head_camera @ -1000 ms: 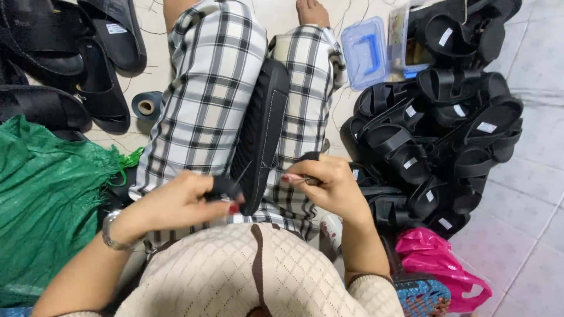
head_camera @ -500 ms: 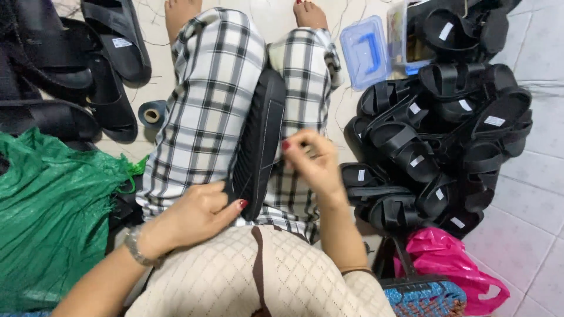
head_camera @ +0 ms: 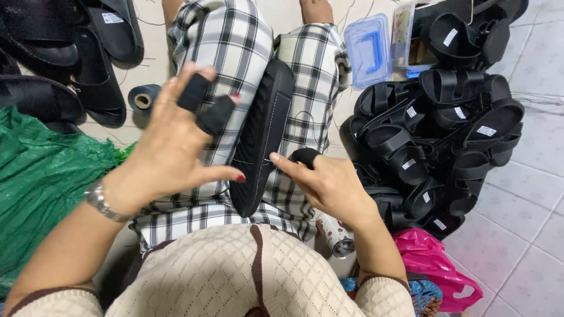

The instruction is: Hand-stitching the upper component of a black sandal to its sole using a needle and thread.

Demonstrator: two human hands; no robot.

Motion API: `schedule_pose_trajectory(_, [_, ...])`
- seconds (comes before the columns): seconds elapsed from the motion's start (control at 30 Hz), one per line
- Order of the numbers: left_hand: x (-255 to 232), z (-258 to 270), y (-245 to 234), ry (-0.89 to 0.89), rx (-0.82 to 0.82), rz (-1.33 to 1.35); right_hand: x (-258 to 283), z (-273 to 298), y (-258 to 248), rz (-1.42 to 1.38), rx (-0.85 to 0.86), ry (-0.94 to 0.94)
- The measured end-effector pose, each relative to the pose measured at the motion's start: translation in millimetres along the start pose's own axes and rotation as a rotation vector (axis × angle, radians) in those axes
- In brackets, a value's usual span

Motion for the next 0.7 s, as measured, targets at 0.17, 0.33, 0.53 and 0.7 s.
schedule_pose_trajectory(0.17, [6, 1, 34, 0.165, -0.061, -0.104, 2, -3, -5, 0.005, 0.016, -0.021])
schedule_pose_trajectory(0.33, [6, -2, 46, 0.184, -0.032, -0.185, 15, -7, -18, 0.046, 0.011, -0.007])
schedule_pose_trajectory(0.53, [8, -12, 51, 0.270, -0.170, -0.084, 28, -14, -21, 0.150, 0.066, 0.023])
schedule_pose_trajectory(0.7, [17, -12, 56, 0.312, -0.263, -0.081, 23, -24, -8, -0.010, 0.005, -0.021])
Point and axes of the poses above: each hand's wrist, its own z-axis away from the middle knuckle, its own y-axis out of the palm, x = y × z, the point moved 1 cm from there along -z, towards the middle knuckle, and after that the axes turned 10 degrees about -z, right-handed, at the moved point
